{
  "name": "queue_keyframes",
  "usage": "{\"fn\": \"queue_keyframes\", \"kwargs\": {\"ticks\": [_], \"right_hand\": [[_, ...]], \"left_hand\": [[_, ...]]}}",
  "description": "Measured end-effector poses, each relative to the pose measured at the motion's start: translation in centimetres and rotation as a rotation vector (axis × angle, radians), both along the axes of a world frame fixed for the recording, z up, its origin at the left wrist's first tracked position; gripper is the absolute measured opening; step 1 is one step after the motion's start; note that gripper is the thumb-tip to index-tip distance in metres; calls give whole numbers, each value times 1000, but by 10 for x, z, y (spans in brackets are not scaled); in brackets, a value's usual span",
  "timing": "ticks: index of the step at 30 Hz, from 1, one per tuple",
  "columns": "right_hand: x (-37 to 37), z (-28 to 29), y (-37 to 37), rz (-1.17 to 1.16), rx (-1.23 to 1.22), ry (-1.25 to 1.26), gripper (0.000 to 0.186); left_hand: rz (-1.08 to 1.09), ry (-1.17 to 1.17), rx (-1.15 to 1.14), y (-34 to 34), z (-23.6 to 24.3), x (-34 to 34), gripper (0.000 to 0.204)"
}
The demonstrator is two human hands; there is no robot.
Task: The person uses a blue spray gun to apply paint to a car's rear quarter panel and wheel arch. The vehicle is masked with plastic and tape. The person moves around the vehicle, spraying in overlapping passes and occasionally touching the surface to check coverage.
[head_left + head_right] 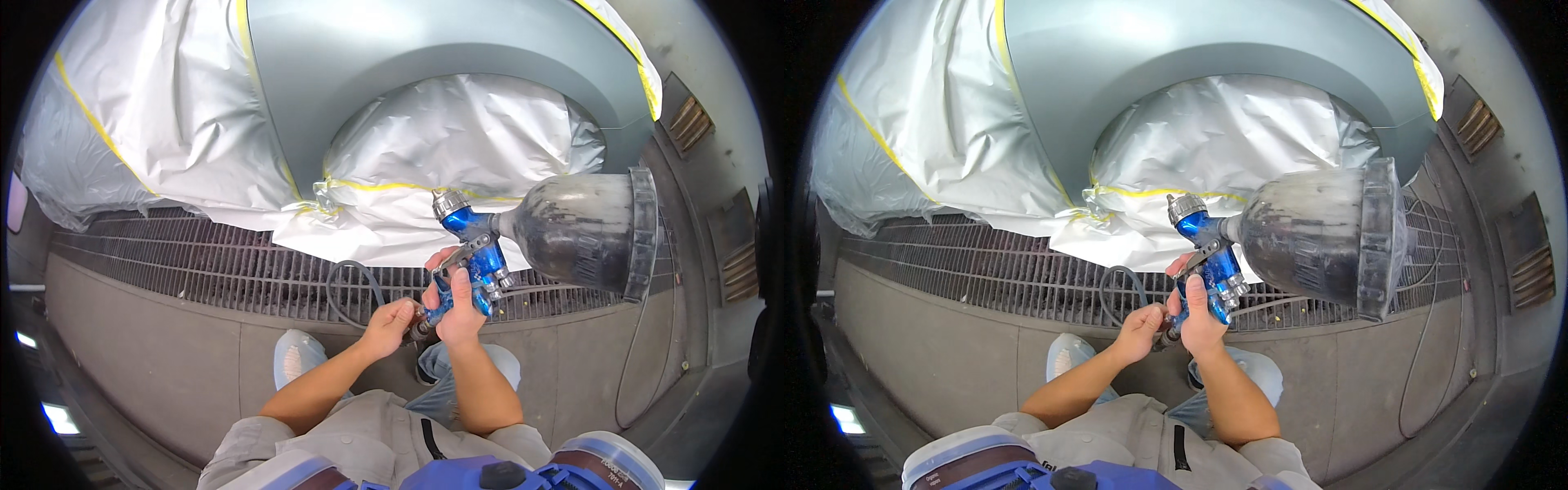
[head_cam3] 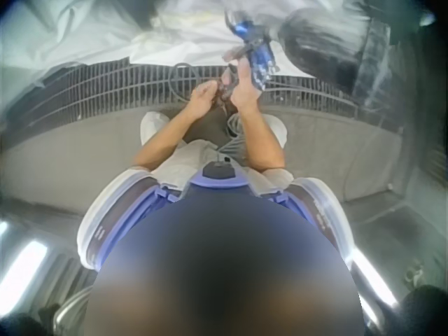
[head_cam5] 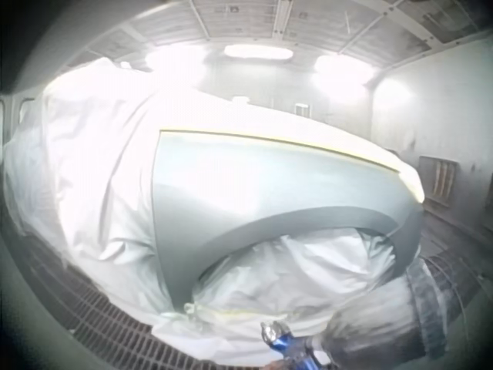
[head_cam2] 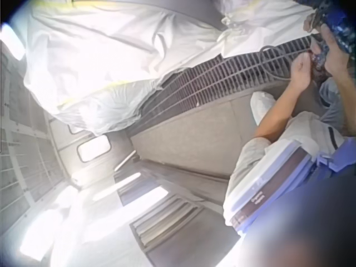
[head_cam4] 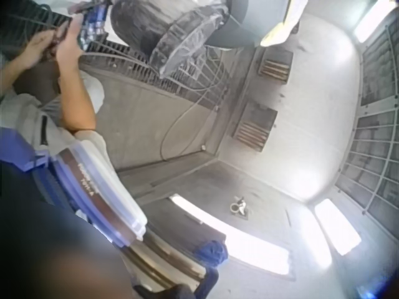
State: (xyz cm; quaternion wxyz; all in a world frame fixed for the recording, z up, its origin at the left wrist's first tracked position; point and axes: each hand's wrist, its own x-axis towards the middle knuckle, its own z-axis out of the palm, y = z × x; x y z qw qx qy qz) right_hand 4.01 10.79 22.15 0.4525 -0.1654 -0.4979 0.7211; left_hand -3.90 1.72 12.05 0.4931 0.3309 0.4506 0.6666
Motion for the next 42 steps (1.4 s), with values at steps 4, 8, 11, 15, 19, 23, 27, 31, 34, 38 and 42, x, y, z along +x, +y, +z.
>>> {"fn": "queue_keyframes", "kwargs": {"ticks": [4, 8, 11, 15, 19, 23, 27, 31, 34, 38, 42], "right_hand": [[5, 3, 8, 2, 27, -44, 37], [10, 7, 20, -1, 43, -67, 39], [13, 9, 26, -10, 26, -87, 41], [12, 12, 29, -20, 6, -75, 37], [7, 14, 28, 9, -55, -25, 39], [0, 13, 25, 28, 5, -25, 38], [-3, 10, 22, 59, 45, -49, 37], [-4, 9, 22, 98, 74, -71, 37], [-5, 8, 23, 105, 80, -64, 37], [-6, 10, 23, 66, 70, -65, 36], [-5, 12, 22, 20, 30, -67, 36]], "left_hand": [[147, 185, -266, -35, -28, -25, 30], [-185, 950, -652, -128, -59, -72, 41], [-753, 1034, -1042, -213, -74, -88, 42], [-881, 557, -749, -314, -104, -62, 28], [-999, 382, -708, -335, -180, -38, 27], [-1059, 395, -761, -338, -223, -36, 27], [-1064, 399, -770, -337, -230, -38, 27], [-1073, 403, -772, -333, -229, -38, 27], [-1079, 407, -777, -332, -229, -39, 26], [-1089, 404, -782, -333, -230, -41, 26], [-1103, 402, -783, -335, -233, -42, 26]]}}
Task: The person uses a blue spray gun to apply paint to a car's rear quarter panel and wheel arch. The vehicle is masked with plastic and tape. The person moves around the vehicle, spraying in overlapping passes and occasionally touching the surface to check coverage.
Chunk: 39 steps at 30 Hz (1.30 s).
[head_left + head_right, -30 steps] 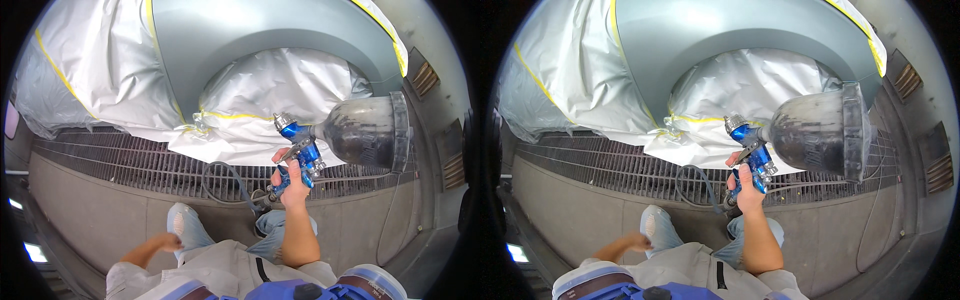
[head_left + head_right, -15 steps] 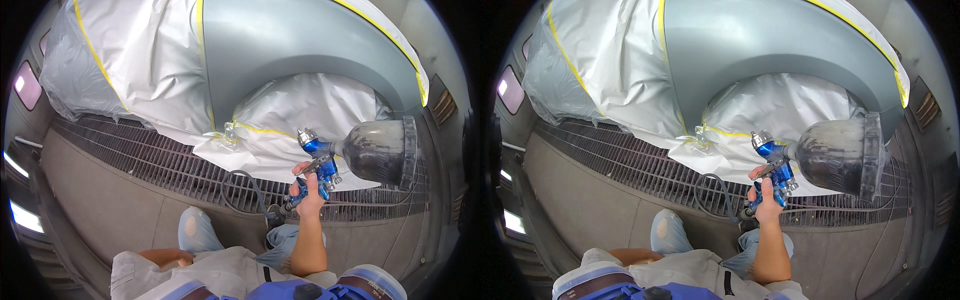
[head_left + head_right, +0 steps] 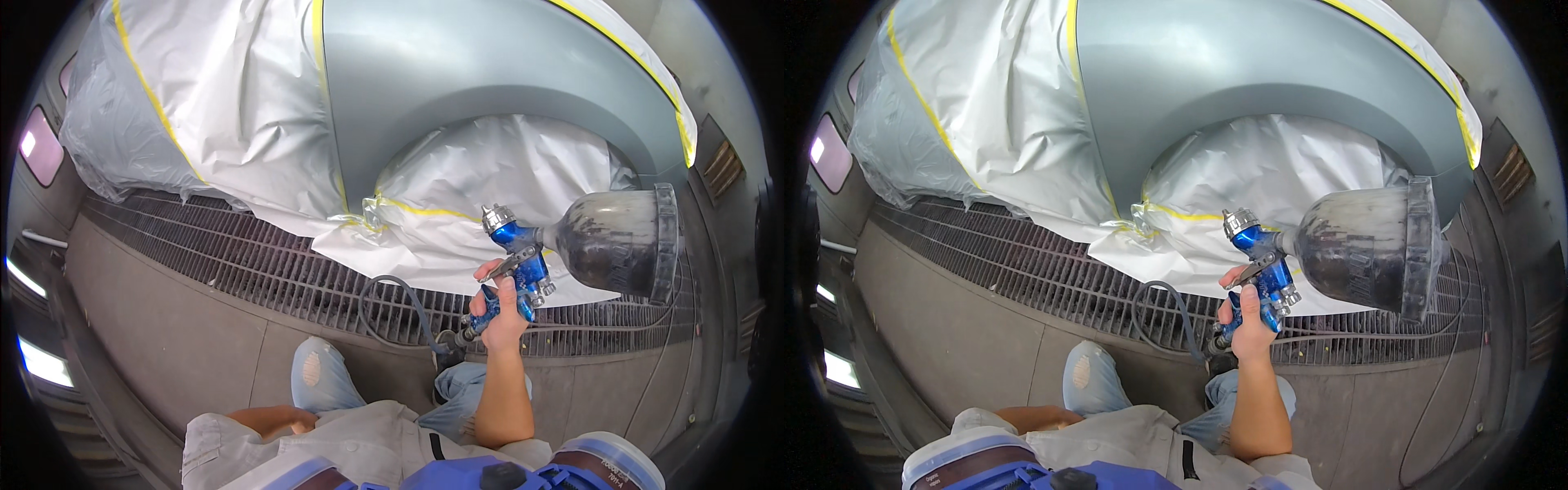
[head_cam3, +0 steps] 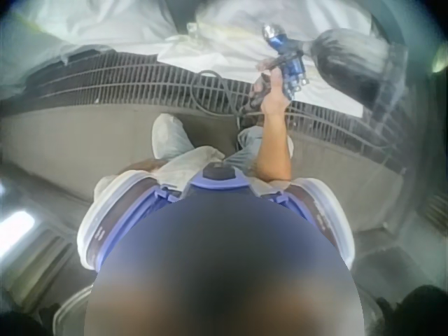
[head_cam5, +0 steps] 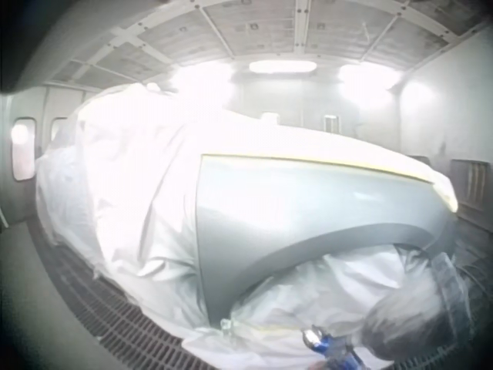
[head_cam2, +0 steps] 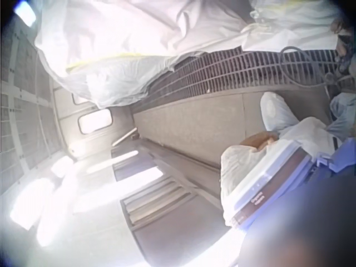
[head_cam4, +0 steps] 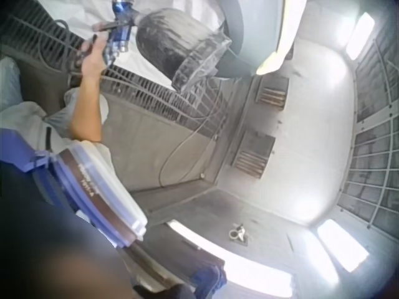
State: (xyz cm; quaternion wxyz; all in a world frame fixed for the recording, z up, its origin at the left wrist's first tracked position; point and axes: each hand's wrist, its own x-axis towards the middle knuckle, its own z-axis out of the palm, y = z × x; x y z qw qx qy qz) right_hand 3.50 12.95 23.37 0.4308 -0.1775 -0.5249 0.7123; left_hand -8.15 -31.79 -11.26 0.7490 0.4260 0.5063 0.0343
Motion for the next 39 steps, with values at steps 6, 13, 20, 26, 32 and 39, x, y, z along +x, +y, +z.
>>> {"fn": "queue_keyframes", "kwargs": {"ticks": [6, 13, 20, 26, 32, 39], "right_hand": [[4, 0, 2, -42, 10, -6, 35], [5, 1, 3, -130, -32, 64, 33], [4, 1, 5, -135, -23, 56, 34], [3, 1, 2, -114, -44, 69, 29], [5, -1, 4, -83, 30, 37, 31], [5, 0, 2, -135, 0, 10, 27]], "left_hand": [[-23, 0, -7, 0, -3, -3, 26], [-33, 7, -16, 4, -3, -7, 25], [-45, 7, -23, 5, -3, -5, 25], [-56, -1, -29, 5, -2, -3, 24], [-76, -11, -35, 3, -3, -1, 24], [-110, -18, -36, 2, -4, -3, 24]]}}
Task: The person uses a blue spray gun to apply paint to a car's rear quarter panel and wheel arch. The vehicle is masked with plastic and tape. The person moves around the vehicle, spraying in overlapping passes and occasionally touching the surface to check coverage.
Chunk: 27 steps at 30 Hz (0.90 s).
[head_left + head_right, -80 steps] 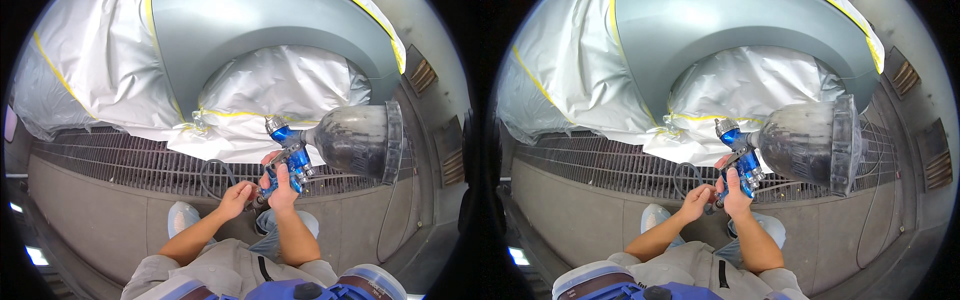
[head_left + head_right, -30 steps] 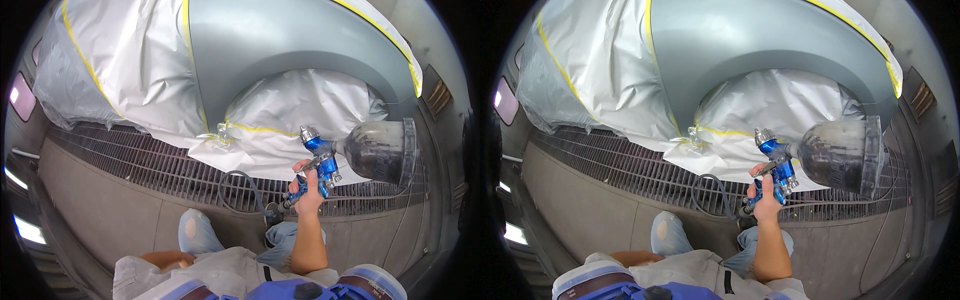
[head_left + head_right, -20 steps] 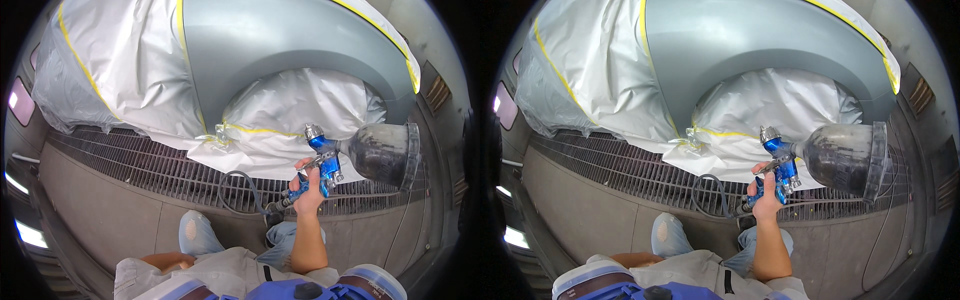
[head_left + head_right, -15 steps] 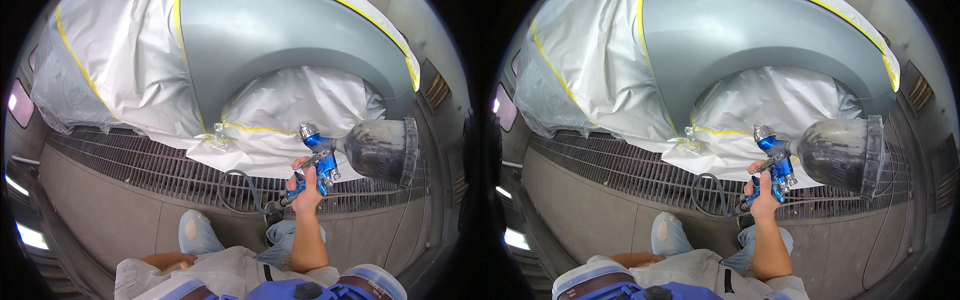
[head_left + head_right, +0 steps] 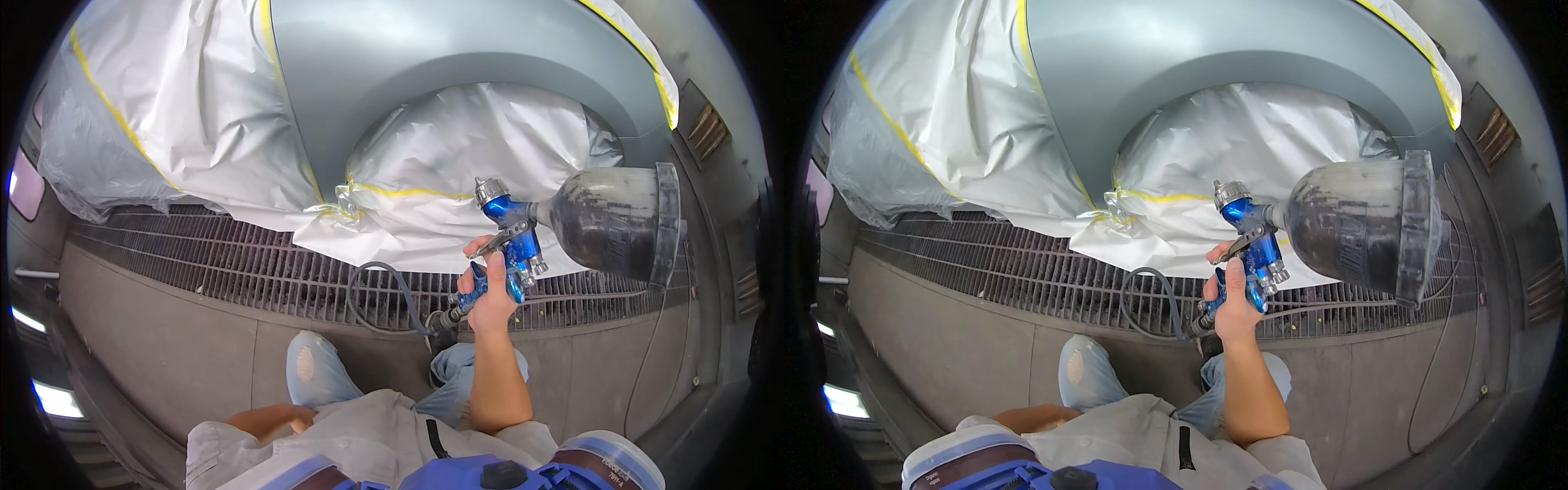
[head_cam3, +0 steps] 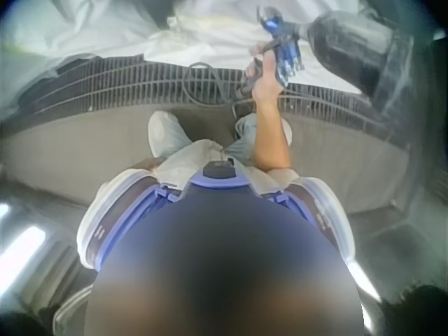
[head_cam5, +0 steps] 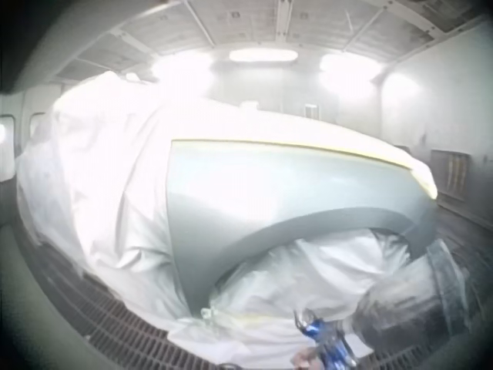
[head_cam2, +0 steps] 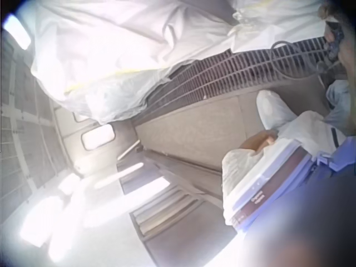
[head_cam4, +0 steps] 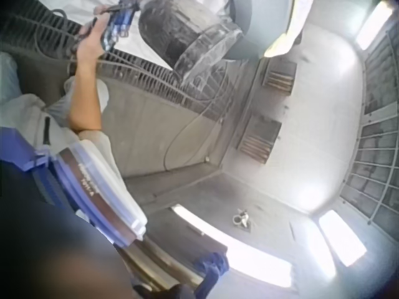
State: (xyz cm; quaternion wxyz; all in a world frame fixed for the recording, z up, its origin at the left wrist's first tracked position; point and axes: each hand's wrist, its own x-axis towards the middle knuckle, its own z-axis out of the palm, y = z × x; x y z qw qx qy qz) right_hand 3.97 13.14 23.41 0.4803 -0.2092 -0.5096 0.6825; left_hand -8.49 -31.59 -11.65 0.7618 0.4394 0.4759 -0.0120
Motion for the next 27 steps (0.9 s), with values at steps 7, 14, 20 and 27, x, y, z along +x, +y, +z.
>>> {"fn": "queue_keyframes", "kwargs": {"ticks": [7, 14, 20, 27], "right_hand": [[-1, 2, 1, -15, -56, -39, 26], [-2, 2, 0, 8, -18, -45, 27], [-1, 1, 1, -1, -21, -38, 26], [1, 2, 1, -11, -41, -10, 25]], "left_hand": [[-24, -1, -3, 2, 2, -1, 23], [-43, -2, -2, 3, 0, 0, 23], [-54, -2, -4, 3, 0, -1, 23], [-66, -1, -10, 2, -2, -2, 22]]}}
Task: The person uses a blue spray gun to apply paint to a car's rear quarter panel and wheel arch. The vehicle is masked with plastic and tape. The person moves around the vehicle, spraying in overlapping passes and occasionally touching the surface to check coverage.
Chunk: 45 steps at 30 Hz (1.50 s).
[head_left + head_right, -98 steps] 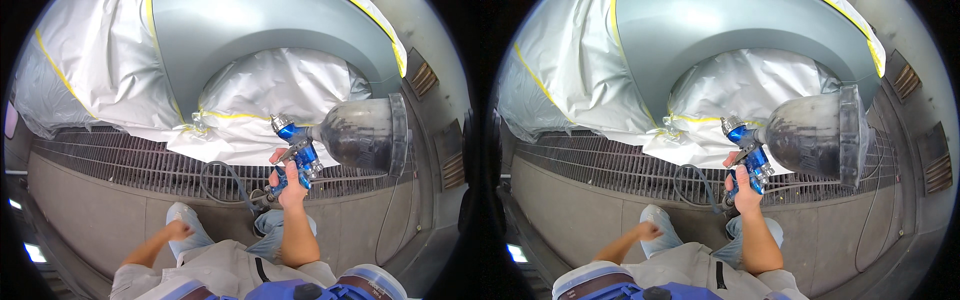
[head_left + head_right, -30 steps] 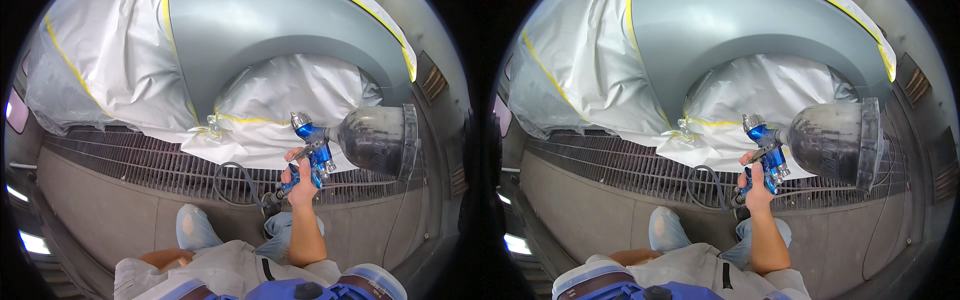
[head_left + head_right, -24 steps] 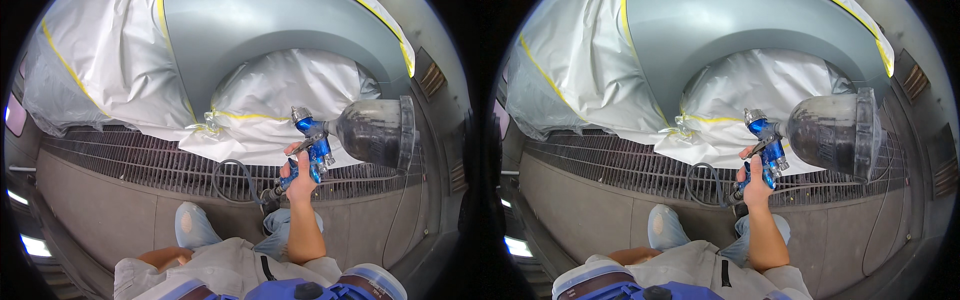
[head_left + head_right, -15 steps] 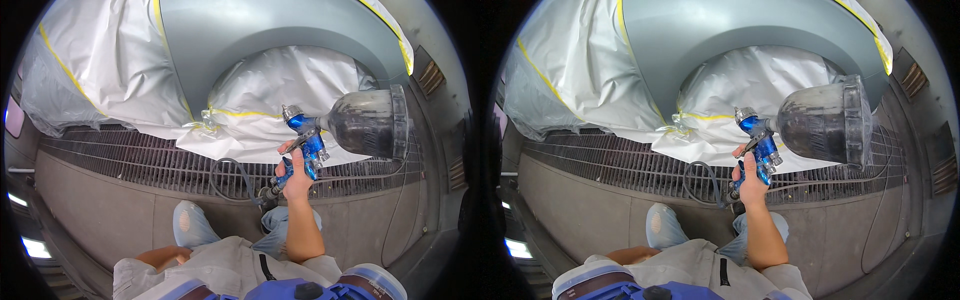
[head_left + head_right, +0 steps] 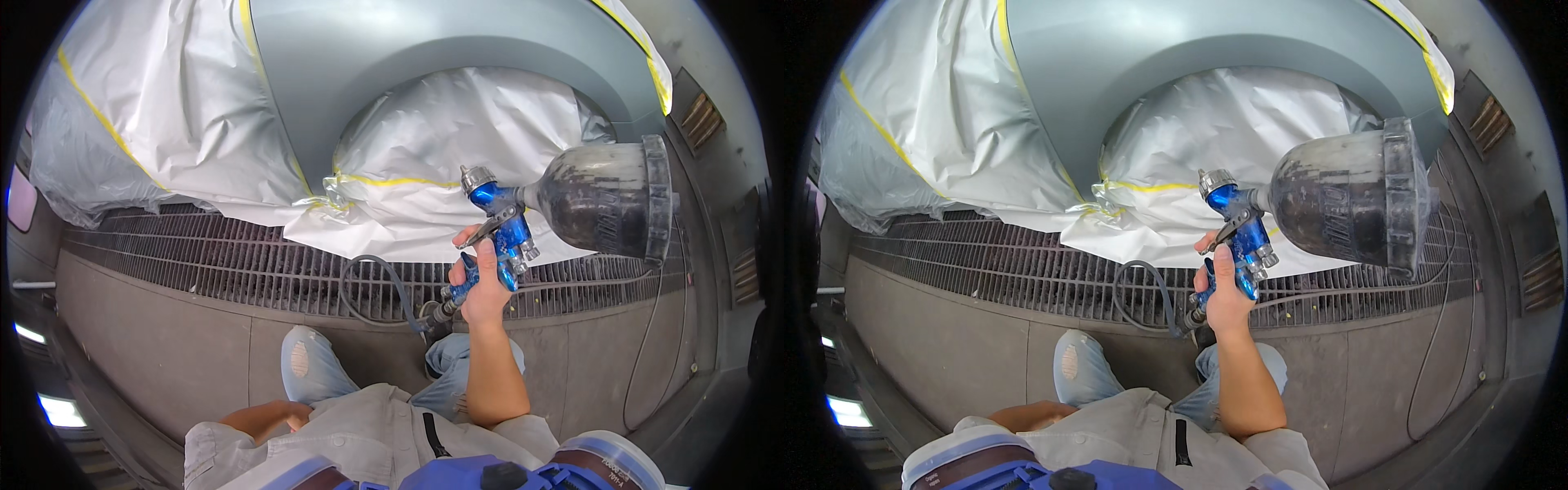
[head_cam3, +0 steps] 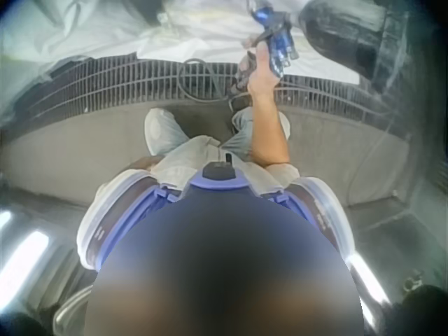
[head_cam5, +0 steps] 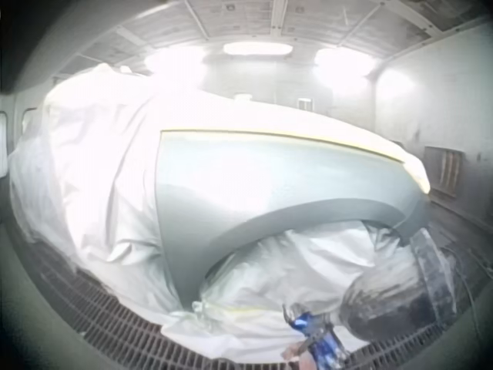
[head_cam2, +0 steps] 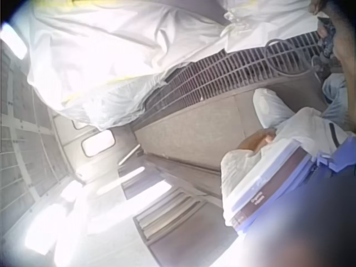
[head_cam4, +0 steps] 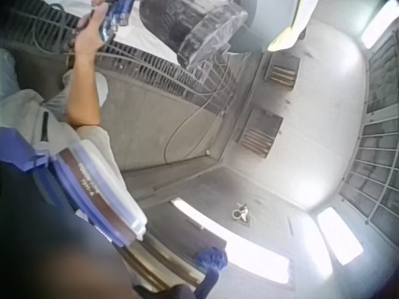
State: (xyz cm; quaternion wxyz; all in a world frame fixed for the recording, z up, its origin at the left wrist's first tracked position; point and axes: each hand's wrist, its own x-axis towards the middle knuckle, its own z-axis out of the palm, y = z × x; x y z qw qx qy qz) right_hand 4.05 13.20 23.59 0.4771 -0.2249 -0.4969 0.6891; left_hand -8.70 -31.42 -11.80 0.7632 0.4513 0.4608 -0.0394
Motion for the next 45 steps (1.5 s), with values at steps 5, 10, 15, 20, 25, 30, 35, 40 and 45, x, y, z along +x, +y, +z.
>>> {"fn": "queue_keyframes", "kwargs": {"ticks": [5, 10, 15, 20, 25, 30, 35, 40, 45], "right_hand": [[2, 0, 1, -32, 15, -9, 27], [4, 1, 2, -78, 34, -2, 29], [4, 2, 4, -97, 42, 5, 31], [3, 2, 3, -85, 27, -7, 33], [-1, -1, 2, -72, 23, 21, 28], [-1, -3, 1, -33, 4, -36, 34], [-5, -4, -1, -40, -26, -22, 31], [-6, -3, -2, -42, -46, -9, 28], [-6, -2, -2, -37, -48, 21, 28]], "left_hand": [[-1, 2, -5, -2, -2, -1, 22], [2, 6, -4, -4, -3, -2, 22], [14, 10, -2, -6, -8, -1, 21], [46, 11, -3, -12, -16, 5, 21], [1, 54, 85, -9, -9, 10, 21], [-121, 104, 247, -2, 11, 14, 19], [-108, 84, 217, 4, 28, 17, 15], [-135, 115, 103, 20, 54, 14, 12], [-123, 130, 57, 26, 64, 12, 12]]}}
